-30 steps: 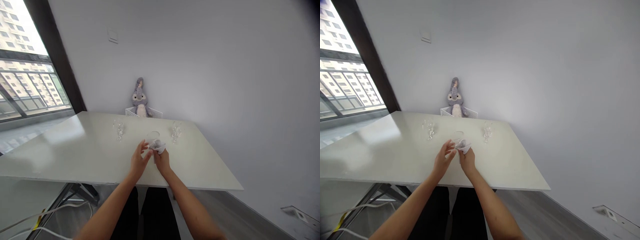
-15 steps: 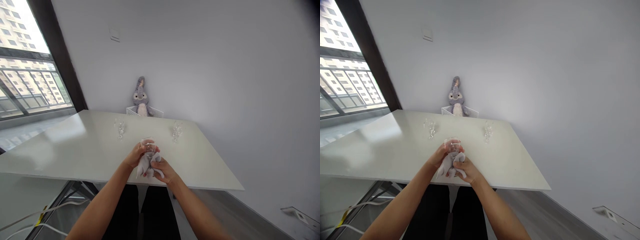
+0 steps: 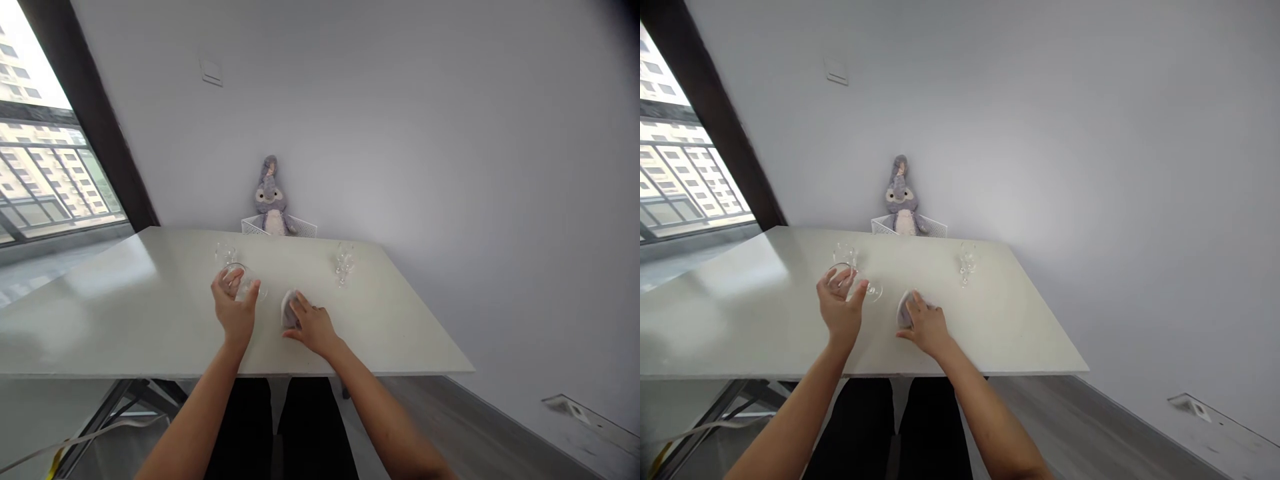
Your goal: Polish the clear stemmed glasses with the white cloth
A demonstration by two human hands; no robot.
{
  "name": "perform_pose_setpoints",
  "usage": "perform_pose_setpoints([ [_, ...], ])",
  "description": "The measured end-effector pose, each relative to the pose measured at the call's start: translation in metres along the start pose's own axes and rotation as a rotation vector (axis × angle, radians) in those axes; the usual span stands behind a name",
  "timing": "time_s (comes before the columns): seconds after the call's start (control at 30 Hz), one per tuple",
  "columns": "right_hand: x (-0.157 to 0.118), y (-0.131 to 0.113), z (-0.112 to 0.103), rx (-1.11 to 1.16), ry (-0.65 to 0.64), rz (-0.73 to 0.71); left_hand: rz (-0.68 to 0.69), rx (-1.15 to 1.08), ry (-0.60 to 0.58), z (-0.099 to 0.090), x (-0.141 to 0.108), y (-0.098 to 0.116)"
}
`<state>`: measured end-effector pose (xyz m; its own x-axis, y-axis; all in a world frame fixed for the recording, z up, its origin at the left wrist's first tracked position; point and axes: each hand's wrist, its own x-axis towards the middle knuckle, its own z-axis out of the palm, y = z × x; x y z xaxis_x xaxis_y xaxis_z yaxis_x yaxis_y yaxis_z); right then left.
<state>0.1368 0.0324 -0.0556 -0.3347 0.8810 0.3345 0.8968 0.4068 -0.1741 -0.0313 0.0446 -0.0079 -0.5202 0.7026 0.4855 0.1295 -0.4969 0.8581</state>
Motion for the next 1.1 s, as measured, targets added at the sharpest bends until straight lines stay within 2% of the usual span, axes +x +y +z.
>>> perform_pose_setpoints([
  [0.1, -0.003, -0.007, -0.017, -0.006, 0.149, 0.108, 0.111, 0.044, -0.065, 0.001, -0.006, 0.008],
  [0.17, -0.003, -0.013, -0.028, 0.027, 0.225, 0.144, 0.133, 0.028, -0.176, 0.008, -0.019, 0.013],
  [0.23, -0.004, -0.018, -0.035, 0.07, 0.209, 0.147, 0.105, -0.022, -0.339, 0.016, -0.035, 0.018],
  [0.33, -0.004, -0.013, -0.034, 0.157, 0.111, 0.183, 0.049, -0.025, -0.562, 0.029, -0.053, 0.024],
  [0.43, -0.004, 0.011, -0.025, 0.242, 0.097, 0.288, 0.001, 0.025, -0.659, 0.031, -0.055, 0.027],
  [0.57, -0.002, 0.063, -0.012, 0.186, 0.077, 0.573, -0.121, 0.057, -0.537, 0.014, -0.042, 0.015],
  [0.67, 0.001, 0.101, -0.006, 0.112, 0.006, 0.75, -0.123, 0.179, -0.46, -0.009, -0.036, -0.012],
  [0.73, 0.002, 0.119, -0.002, 0.092, -0.01, 0.796, -0.108, 0.278, -0.425, -0.023, -0.035, -0.033],
  [0.83, 0.005, 0.134, 0.003, 0.079, -0.02, 0.817, -0.158, 0.36, -0.394, -0.038, -0.036, -0.058],
  [0.9, 0.008, 0.139, 0.006, 0.069, -0.019, 0.821, -0.21, 0.361, -0.374, -0.043, -0.036, -0.068],
  [1.1, 0.014, 0.144, 0.011, 0.056, -0.003, 0.819, -0.276, 0.368, -0.395, -0.045, -0.032, -0.076],
])
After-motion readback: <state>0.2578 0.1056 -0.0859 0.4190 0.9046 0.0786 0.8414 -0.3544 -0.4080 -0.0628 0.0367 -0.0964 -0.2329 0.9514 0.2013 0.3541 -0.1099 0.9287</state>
